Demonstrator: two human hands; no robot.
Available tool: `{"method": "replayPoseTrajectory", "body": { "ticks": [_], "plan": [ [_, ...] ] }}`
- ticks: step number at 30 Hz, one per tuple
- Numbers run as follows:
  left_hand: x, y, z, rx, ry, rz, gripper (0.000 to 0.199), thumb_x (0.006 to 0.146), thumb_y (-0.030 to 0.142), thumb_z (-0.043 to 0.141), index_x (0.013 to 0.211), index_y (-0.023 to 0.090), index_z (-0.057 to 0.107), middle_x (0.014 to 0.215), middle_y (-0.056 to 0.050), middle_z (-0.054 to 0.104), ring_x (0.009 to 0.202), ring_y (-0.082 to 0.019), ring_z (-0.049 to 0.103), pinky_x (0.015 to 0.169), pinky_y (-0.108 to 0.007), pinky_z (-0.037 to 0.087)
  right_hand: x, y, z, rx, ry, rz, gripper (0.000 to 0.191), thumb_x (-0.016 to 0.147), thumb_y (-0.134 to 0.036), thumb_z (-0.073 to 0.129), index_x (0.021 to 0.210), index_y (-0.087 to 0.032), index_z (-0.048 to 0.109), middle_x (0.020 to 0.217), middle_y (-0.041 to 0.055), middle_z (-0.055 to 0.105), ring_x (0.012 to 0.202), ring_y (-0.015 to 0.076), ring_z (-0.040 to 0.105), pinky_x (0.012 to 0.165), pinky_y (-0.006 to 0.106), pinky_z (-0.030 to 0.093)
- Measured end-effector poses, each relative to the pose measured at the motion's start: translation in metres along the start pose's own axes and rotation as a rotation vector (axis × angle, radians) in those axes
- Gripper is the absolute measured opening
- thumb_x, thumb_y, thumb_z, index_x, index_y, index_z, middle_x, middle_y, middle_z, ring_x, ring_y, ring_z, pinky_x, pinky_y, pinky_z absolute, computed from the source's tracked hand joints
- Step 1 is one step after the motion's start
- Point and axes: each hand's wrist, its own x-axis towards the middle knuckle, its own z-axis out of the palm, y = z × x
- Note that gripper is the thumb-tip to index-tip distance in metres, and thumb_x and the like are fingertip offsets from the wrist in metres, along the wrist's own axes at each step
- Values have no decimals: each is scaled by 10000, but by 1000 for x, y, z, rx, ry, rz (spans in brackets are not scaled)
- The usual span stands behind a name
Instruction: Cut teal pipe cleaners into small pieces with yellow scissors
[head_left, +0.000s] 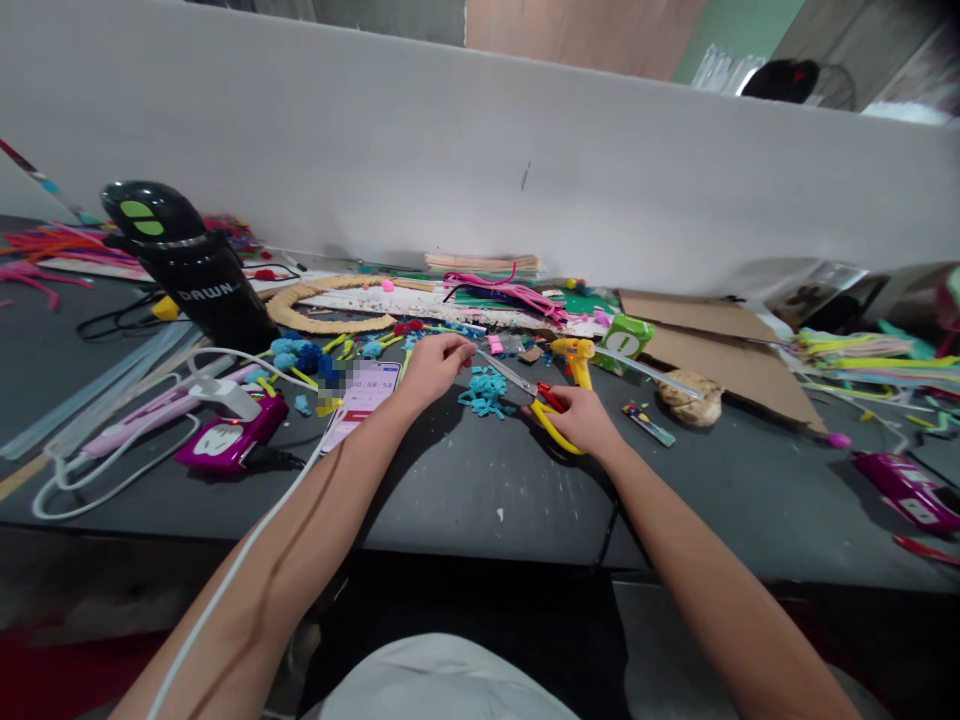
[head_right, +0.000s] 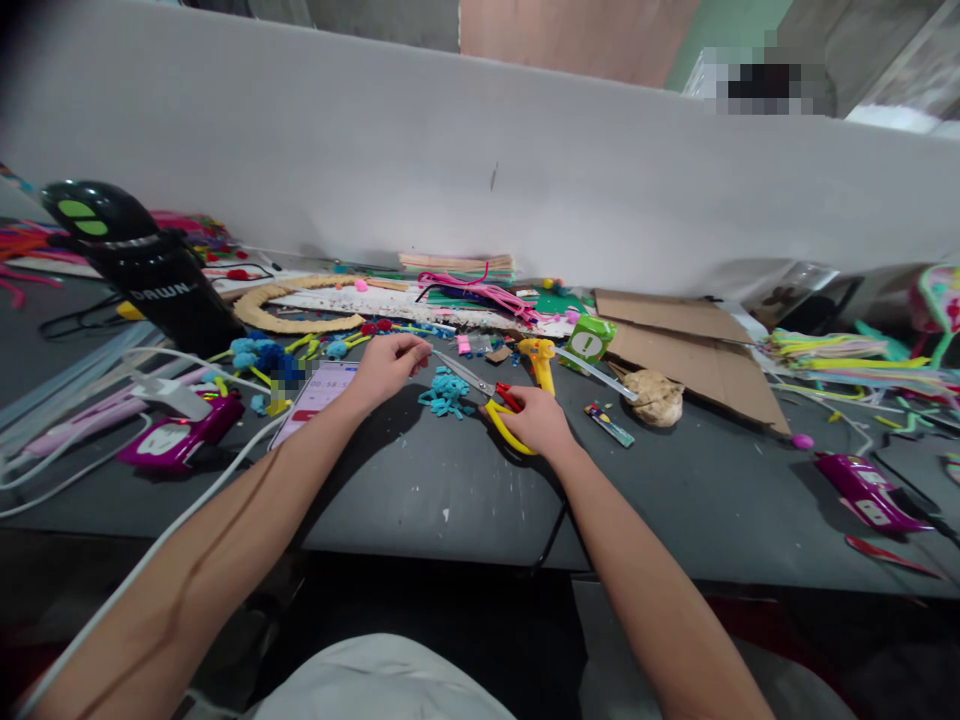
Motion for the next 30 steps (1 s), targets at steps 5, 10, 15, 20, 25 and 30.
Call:
{"method": "replayPoseTrajectory", "body": {
  "ticks": [5,10,15,20,25,30],
  "plan": [
    [0,1,0,-2,-8,-8,307,863,423,555,778,155,678,651,-26,665,539,-129,553,564,-256,423,0,0,-1,0,-6,-2,448,731,-630,642,736,-183,679,617,-7,513,594,132,418,534,245,296],
    [-1,0,1,14,-11,1,340,878,451,532,775,156,667,656,-28,662,558,-133,551,566,-254,415,1,1,0,11,-1,19,429,738,-604,637,756,-180,695,639,6,550,611,143,448,538,246,307],
    [-1,2,0,75,18,26,376,900,462,495,723,164,640,648,-24,650,599,-143,551,577,-259,395,-1,1,1,55,24,51,428,727,-604,642,748,-177,666,653,16,576,612,148,461,530,244,315],
    [-2,6,0,77,28,15,395,908,480,479,733,166,642,637,-20,638,607,-147,546,583,-261,387,-2,0,2,25,21,21,426,714,-607,638,688,-182,619,619,-4,520,592,132,421,526,240,309],
    [-2,7,1,89,33,21,411,913,488,472,712,167,628,628,-22,627,613,-149,543,586,-264,381,-1,1,3,14,17,20,422,711,-604,629,704,-183,638,622,-3,506,592,132,411,526,241,306],
    [-2,6,2,63,24,4,381,915,471,480,718,170,607,654,-23,639,615,-146,547,594,-264,390,0,2,3,11,13,22,436,712,-621,634,708,-186,643,613,-3,503,584,133,408,525,244,304]
  ]
}}
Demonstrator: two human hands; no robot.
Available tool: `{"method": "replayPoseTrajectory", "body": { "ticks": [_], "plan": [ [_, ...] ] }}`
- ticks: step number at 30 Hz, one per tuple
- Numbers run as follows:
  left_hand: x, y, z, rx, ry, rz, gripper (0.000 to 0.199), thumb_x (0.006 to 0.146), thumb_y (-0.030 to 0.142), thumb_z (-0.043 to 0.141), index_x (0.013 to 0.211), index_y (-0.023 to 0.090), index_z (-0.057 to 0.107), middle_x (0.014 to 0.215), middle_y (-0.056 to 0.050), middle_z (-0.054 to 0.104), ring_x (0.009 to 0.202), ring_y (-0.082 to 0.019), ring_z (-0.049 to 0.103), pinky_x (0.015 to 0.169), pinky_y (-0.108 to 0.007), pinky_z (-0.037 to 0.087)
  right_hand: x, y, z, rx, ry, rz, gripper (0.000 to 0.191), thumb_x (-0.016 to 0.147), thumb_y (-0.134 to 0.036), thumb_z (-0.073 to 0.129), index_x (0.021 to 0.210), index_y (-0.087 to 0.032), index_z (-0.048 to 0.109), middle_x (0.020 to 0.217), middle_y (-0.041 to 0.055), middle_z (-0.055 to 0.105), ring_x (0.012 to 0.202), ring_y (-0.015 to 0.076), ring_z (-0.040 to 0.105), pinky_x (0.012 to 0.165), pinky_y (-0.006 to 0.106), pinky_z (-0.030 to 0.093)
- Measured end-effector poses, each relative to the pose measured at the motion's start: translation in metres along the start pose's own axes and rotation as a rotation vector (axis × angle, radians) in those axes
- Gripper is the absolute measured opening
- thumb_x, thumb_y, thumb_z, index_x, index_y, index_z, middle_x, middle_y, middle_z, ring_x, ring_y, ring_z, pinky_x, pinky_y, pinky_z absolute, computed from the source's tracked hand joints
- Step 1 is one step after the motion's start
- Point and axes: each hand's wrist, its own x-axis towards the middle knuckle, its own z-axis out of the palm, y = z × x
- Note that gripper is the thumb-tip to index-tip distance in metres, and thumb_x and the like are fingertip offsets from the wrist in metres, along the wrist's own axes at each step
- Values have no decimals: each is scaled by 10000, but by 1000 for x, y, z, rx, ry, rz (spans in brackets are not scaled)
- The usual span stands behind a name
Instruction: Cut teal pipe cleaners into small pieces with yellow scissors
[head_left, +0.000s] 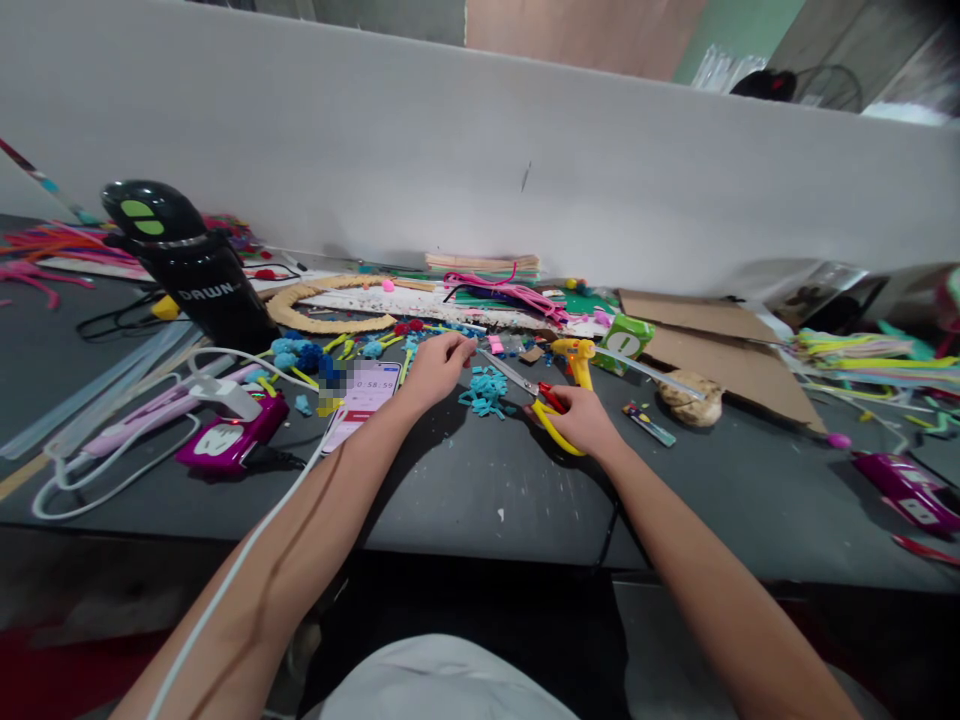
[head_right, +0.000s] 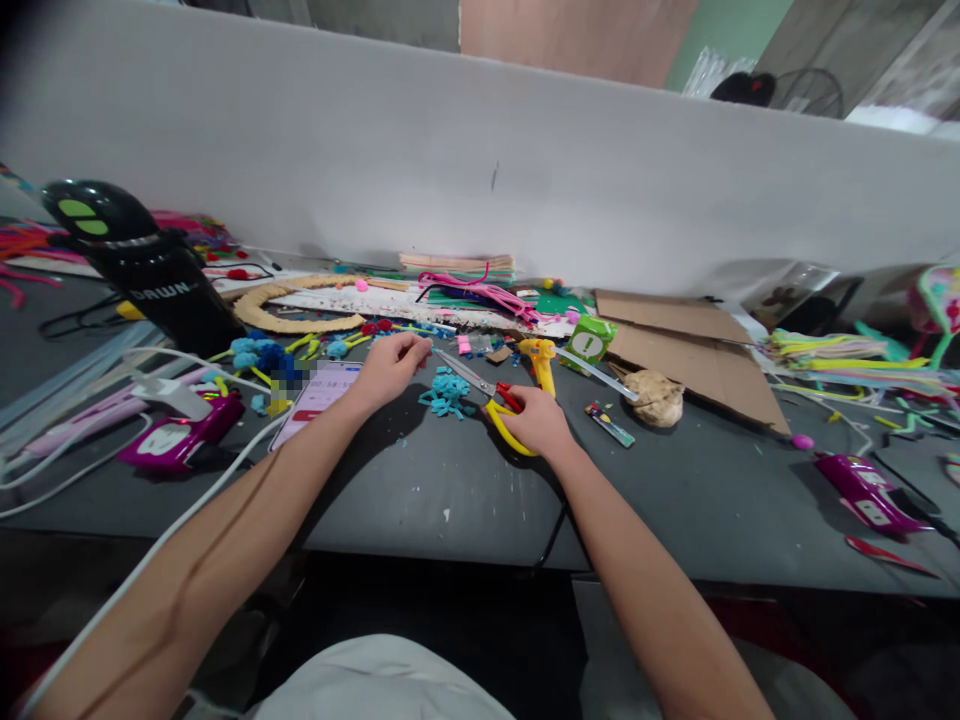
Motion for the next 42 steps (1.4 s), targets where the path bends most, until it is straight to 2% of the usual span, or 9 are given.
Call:
{"method": "replayPoseTrajectory", "body": {
  "ticks": [8,23,34,42],
  "plan": [
    [0,-1,2,-29,0,-23,359,911,477,488,750,176,597,671,-27,646,642,-156,564,597,-265,411,-1,-5,-3,9,6,-6,452,725,-615,632,772,-171,699,647,26,569,610,151,453,531,249,311],
    [-2,2,3,13,14,-35,361,920,481,483,742,183,581,676,-15,643,625,-150,547,639,-283,403,2,2,0,15,-3,-7,383,737,-546,649,822,-181,726,680,30,602,632,164,490,542,250,326],
    [-3,2,5,29,48,-13,382,934,481,444,727,182,562,666,-10,598,644,-153,531,631,-284,373,-2,-4,-1,12,33,16,451,704,-630,628,678,-180,613,609,1,516,580,132,428,519,244,296],
    [-5,9,4,81,44,-27,370,949,443,431,717,181,548,665,-4,581,642,-145,514,644,-282,365,-2,-3,0,-13,13,-1,461,705,-646,635,665,-192,567,612,-13,483,578,124,392,519,241,288]
  ]
}}
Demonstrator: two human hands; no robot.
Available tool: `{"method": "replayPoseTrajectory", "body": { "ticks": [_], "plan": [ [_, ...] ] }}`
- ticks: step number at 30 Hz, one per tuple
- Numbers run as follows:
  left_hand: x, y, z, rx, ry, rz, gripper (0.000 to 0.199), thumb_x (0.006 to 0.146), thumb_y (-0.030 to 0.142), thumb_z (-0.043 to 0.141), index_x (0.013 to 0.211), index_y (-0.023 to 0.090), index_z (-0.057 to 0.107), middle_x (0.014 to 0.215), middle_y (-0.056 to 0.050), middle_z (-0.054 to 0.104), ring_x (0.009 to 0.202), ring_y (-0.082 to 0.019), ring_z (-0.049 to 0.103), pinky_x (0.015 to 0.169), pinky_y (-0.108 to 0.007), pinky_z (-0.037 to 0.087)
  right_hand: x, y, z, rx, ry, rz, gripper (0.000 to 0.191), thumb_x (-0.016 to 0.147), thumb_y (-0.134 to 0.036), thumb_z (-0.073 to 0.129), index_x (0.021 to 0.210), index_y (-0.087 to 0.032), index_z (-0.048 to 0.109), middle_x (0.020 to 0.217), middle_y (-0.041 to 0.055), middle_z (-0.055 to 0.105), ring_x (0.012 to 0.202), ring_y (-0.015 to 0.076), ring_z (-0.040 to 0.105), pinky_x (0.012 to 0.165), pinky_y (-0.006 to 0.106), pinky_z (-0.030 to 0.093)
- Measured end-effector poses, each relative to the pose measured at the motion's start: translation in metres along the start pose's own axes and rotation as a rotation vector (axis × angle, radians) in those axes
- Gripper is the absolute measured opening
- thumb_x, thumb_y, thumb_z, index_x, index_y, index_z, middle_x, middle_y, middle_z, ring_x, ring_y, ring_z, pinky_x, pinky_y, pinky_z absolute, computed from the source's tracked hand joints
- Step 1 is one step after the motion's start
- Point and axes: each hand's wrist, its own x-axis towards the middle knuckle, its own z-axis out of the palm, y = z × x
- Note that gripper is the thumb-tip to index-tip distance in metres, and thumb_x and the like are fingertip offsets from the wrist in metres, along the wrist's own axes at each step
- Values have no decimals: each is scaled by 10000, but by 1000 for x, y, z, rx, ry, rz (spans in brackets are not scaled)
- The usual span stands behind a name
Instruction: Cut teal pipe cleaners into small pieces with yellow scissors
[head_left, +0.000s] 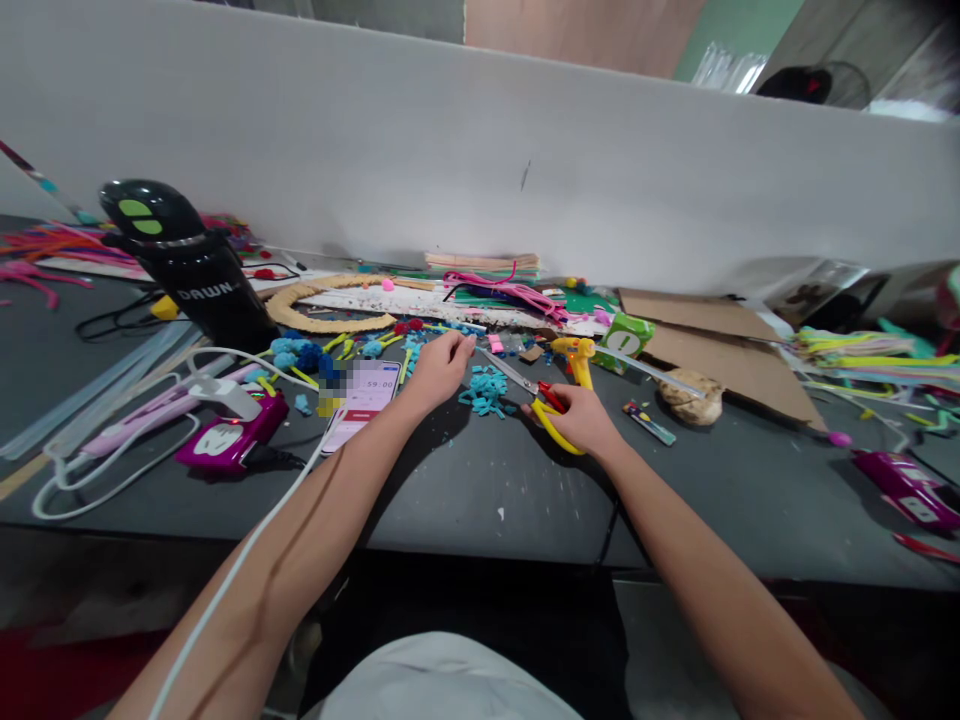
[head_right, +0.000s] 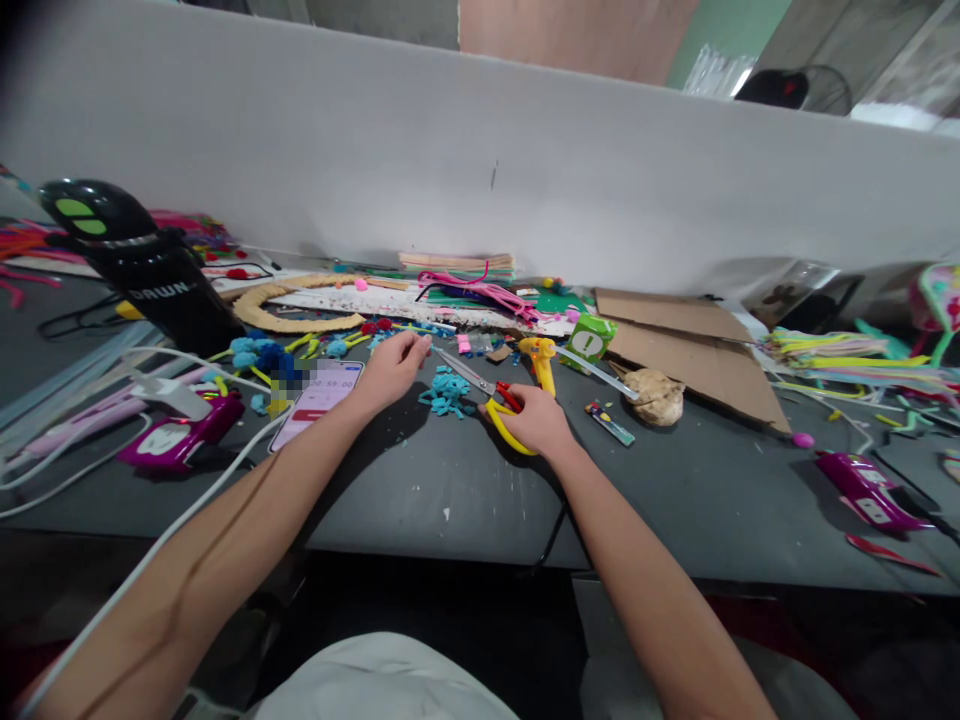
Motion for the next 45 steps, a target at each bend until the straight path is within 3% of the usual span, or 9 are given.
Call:
{"method": "replayPoseTrajectory", "body": {
  "ticks": [25,45],
  "plan": [
    [-1,0,0,28,-19,38,388,964,433,398,679,189,497,638,6,541,628,-141,489,628,-281,343,2,0,-1,-22,-13,-9,363,738,-527,626,771,-171,689,635,11,550,600,140,443,533,246,300],
    [0,1,2,52,-38,-4,434,966,437,365,624,193,475,597,-3,524,610,-151,466,611,-288,329,0,-1,-1,-9,-12,8,445,706,-628,625,689,-185,595,620,-9,493,582,125,396,513,236,290]
  ]
}}
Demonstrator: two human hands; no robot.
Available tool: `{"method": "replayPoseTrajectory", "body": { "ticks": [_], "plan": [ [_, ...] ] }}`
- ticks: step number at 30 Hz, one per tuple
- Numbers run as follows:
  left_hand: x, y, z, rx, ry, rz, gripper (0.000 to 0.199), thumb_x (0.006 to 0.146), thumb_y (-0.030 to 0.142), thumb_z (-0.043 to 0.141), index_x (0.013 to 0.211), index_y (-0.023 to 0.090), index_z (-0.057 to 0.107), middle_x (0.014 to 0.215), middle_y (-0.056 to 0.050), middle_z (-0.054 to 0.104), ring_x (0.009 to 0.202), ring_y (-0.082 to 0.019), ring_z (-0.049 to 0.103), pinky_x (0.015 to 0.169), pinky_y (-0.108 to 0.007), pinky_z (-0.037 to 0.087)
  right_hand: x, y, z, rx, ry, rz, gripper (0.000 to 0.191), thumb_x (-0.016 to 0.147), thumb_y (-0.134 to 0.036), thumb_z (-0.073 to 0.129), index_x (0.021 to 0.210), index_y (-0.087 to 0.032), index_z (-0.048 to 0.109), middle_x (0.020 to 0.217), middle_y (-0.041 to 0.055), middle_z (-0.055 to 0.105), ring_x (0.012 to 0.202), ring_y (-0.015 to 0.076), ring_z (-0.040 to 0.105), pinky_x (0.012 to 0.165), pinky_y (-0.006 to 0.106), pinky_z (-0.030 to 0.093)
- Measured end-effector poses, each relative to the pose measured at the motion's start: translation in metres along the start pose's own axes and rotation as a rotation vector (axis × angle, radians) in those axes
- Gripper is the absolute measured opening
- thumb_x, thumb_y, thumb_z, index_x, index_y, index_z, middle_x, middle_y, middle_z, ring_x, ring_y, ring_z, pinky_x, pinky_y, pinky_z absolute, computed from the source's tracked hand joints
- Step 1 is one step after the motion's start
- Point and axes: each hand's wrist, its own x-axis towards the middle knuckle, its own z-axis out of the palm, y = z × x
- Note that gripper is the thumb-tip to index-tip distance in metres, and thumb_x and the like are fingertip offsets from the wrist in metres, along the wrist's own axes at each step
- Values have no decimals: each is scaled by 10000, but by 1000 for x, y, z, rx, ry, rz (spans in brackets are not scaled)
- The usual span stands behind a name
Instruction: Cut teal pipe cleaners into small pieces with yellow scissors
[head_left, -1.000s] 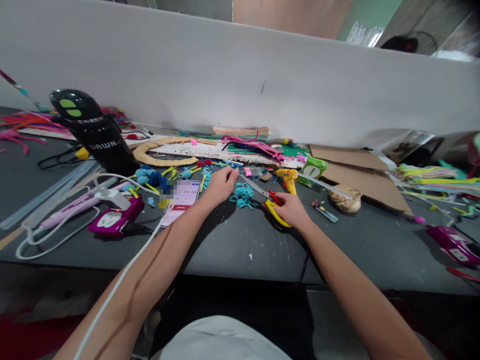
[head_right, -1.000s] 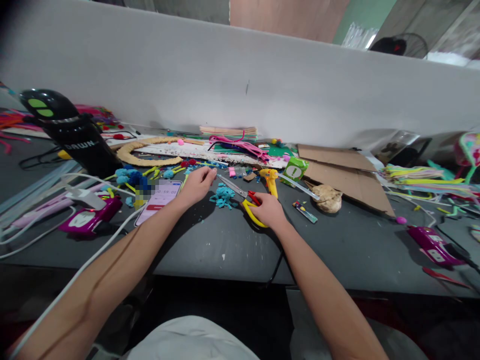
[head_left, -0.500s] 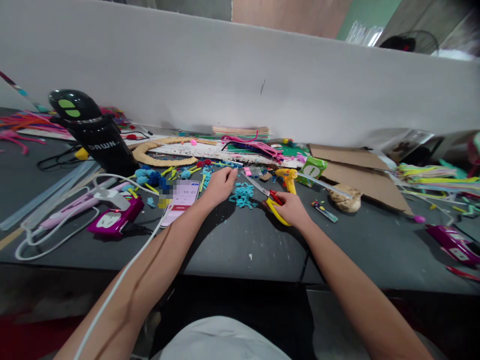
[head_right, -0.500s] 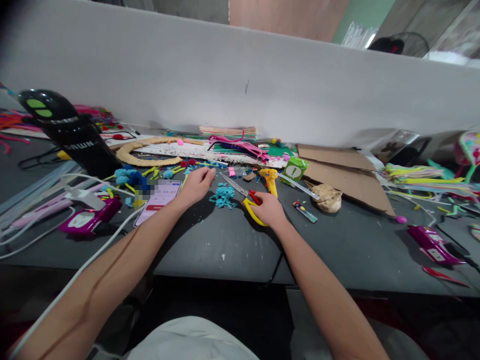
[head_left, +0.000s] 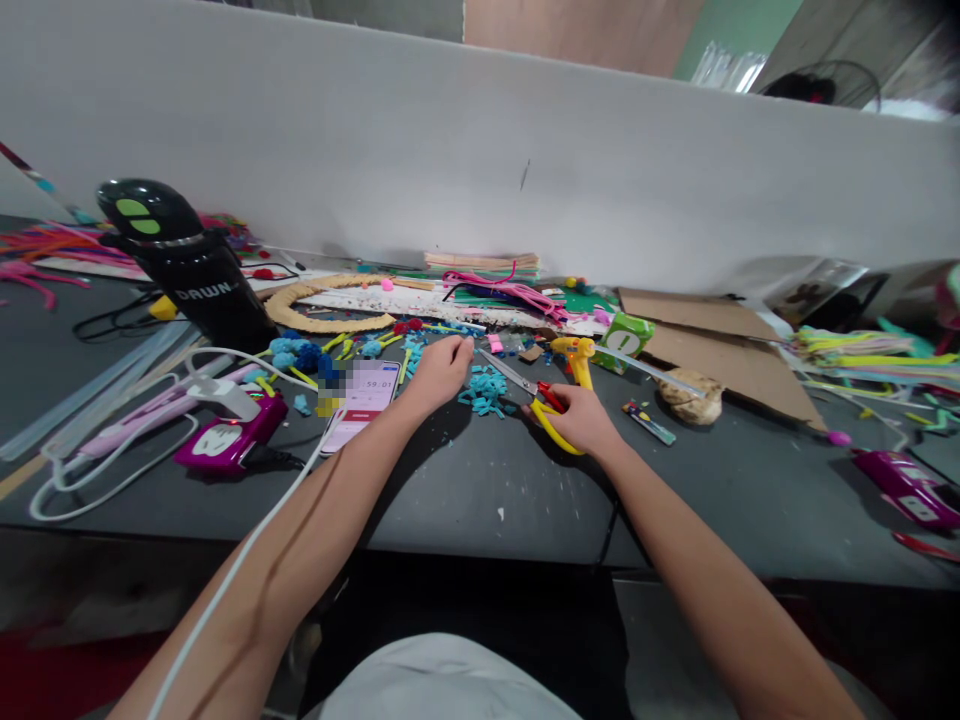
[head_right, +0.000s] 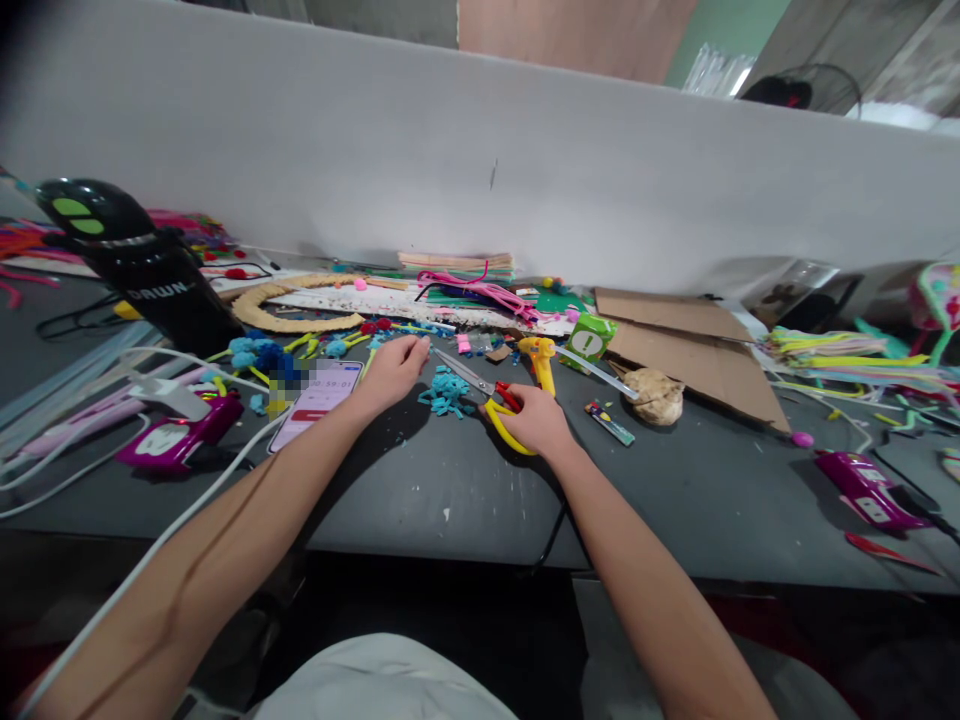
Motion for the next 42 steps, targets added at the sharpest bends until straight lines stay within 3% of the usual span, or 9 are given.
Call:
{"method": "replayPoseTrajectory", "body": {
  "ticks": [8,18,29,42],
  "plan": [
    [0,2,0,-3,-26,-22,447,962,444,357,602,199,457,574,-4,506,594,-155,465,595,-299,312,0,-2,-2,-4,-19,-5,466,715,-648,628,729,-182,643,611,-8,511,579,127,404,512,239,289],
    [1,-1,1,-25,-30,-23,455,956,462,359,595,205,461,573,-9,521,589,-162,484,594,-303,332,2,2,-1,-3,-23,-26,371,744,-538,636,802,-176,697,657,9,559,597,136,436,527,246,299],
    [1,-1,2,-100,-45,-64,475,943,483,369,565,206,448,539,-3,497,550,-155,462,569,-303,326,-1,1,0,10,9,-17,441,709,-630,629,676,-194,572,624,-16,487,590,126,401,529,236,303],
    [1,-1,0,-48,-40,-11,458,950,475,383,591,199,454,565,4,489,583,-149,462,592,-298,328,1,2,0,30,-19,-22,427,725,-616,635,723,-189,647,626,4,539,592,140,443,523,249,318]
  ]
}}
